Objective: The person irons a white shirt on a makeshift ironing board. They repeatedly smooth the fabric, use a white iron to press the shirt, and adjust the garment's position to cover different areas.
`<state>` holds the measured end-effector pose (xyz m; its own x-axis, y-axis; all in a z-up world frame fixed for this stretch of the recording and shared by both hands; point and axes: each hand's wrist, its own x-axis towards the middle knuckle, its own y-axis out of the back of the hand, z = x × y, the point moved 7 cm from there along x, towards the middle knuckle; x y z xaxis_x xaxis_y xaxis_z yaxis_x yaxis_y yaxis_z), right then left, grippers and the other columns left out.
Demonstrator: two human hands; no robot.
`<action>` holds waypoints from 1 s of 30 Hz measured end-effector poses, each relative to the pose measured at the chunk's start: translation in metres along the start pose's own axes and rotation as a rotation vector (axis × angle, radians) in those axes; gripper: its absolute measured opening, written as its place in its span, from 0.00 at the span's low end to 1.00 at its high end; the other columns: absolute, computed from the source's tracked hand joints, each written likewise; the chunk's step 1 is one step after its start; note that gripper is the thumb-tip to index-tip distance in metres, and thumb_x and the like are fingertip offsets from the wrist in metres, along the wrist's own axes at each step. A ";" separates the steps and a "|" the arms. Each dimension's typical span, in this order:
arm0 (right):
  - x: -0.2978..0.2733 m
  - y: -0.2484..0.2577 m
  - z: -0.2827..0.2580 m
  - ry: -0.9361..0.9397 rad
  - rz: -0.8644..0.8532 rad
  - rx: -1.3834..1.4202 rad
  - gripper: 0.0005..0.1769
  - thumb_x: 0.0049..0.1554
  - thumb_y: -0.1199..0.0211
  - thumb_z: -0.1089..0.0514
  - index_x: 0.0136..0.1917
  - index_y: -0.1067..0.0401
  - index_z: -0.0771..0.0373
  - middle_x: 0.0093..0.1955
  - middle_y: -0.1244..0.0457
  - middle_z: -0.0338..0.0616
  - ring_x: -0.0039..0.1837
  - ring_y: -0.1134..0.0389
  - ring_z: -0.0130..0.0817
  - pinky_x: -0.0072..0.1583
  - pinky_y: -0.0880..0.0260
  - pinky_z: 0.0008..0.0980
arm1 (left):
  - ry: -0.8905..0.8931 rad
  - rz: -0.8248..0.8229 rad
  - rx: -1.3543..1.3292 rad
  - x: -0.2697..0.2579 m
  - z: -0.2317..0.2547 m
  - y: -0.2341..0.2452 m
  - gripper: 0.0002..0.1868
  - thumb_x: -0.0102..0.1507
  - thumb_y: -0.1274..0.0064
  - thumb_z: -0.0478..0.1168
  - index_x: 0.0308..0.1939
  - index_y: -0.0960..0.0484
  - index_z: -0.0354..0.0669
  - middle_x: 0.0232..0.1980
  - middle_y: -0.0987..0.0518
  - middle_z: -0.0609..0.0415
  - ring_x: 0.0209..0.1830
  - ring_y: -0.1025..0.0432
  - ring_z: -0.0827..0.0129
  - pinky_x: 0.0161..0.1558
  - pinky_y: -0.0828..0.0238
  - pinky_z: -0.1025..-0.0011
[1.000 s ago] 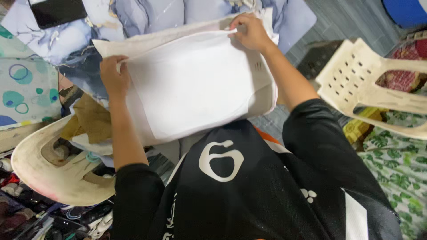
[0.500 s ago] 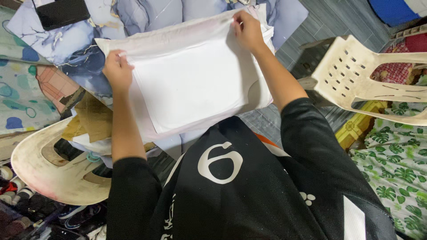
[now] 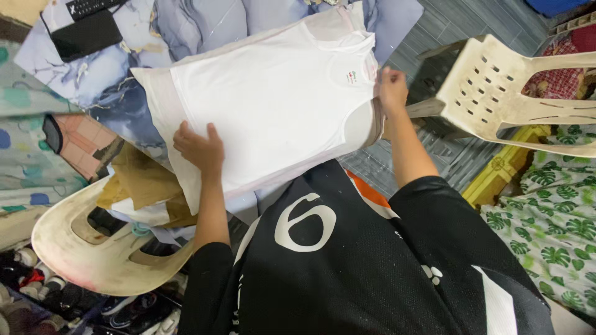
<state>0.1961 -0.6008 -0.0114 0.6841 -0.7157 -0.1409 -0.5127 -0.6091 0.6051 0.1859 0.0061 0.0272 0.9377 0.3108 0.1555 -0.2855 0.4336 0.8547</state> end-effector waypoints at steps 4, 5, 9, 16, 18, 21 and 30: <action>-0.025 -0.007 0.011 -0.096 -0.084 0.038 0.26 0.59 0.35 0.37 0.57 0.25 0.61 0.48 0.29 0.45 0.49 0.28 0.33 0.55 0.29 0.33 | -0.271 -0.062 0.029 0.006 0.069 -0.012 0.45 0.66 0.41 0.55 0.78 0.42 0.33 0.79 0.47 0.29 0.80 0.53 0.37 0.74 0.55 0.38; -0.029 -0.006 0.005 -0.069 -0.068 0.015 0.25 0.58 0.34 0.38 0.56 0.24 0.61 0.47 0.29 0.46 0.49 0.29 0.35 0.54 0.29 0.34 | -0.358 -0.109 0.023 0.004 0.087 -0.018 0.46 0.67 0.41 0.56 0.79 0.44 0.34 0.81 0.49 0.29 0.83 0.55 0.38 0.76 0.58 0.37; -0.051 0.019 -0.034 0.240 0.148 -0.184 0.25 0.56 0.29 0.43 0.54 0.24 0.67 0.48 0.31 0.56 0.51 0.31 0.49 0.54 0.32 0.45 | -0.523 -0.379 0.056 -0.017 0.138 -0.043 0.43 0.68 0.48 0.59 0.81 0.43 0.44 0.83 0.53 0.32 0.84 0.61 0.41 0.76 0.65 0.37; -0.162 -0.045 -0.155 0.827 -0.157 -0.192 0.25 0.60 0.39 0.55 0.67 0.32 0.71 0.68 0.37 0.60 0.72 0.38 0.57 0.72 0.38 0.51 | -0.471 -0.351 0.076 -0.032 0.141 -0.040 0.42 0.69 0.52 0.59 0.81 0.46 0.42 0.83 0.53 0.34 0.84 0.60 0.42 0.76 0.66 0.37; -0.212 -0.086 -0.186 1.099 -0.333 -0.212 0.29 0.62 0.38 0.52 0.72 0.35 0.67 0.75 0.41 0.58 0.78 0.44 0.56 0.74 0.43 0.54 | -0.428 -0.353 0.082 -0.040 0.140 -0.042 0.41 0.71 0.53 0.57 0.81 0.46 0.42 0.84 0.53 0.36 0.84 0.60 0.44 0.76 0.65 0.38; -0.236 -0.126 -0.197 1.131 -0.529 -0.282 0.34 0.63 0.40 0.50 0.78 0.41 0.64 0.81 0.48 0.55 0.82 0.50 0.54 0.76 0.48 0.54 | -0.335 -0.333 0.079 -0.045 0.127 -0.037 0.38 0.72 0.56 0.54 0.82 0.46 0.44 0.84 0.52 0.38 0.85 0.60 0.46 0.77 0.65 0.39; -0.131 -0.106 -0.175 0.890 -0.508 -0.562 0.44 0.62 0.41 0.45 0.81 0.51 0.68 0.84 0.55 0.57 0.85 0.58 0.52 0.79 0.58 0.54 | -0.193 -0.259 0.117 -0.037 0.054 0.000 0.38 0.73 0.60 0.56 0.82 0.48 0.41 0.84 0.53 0.37 0.84 0.59 0.44 0.77 0.64 0.37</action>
<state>0.2514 -0.3828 0.0802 0.9809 0.1947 -0.0025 0.0738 -0.3598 0.9301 0.1620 -0.0509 0.0480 0.9994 0.0328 0.0074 -0.0191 0.3737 0.9273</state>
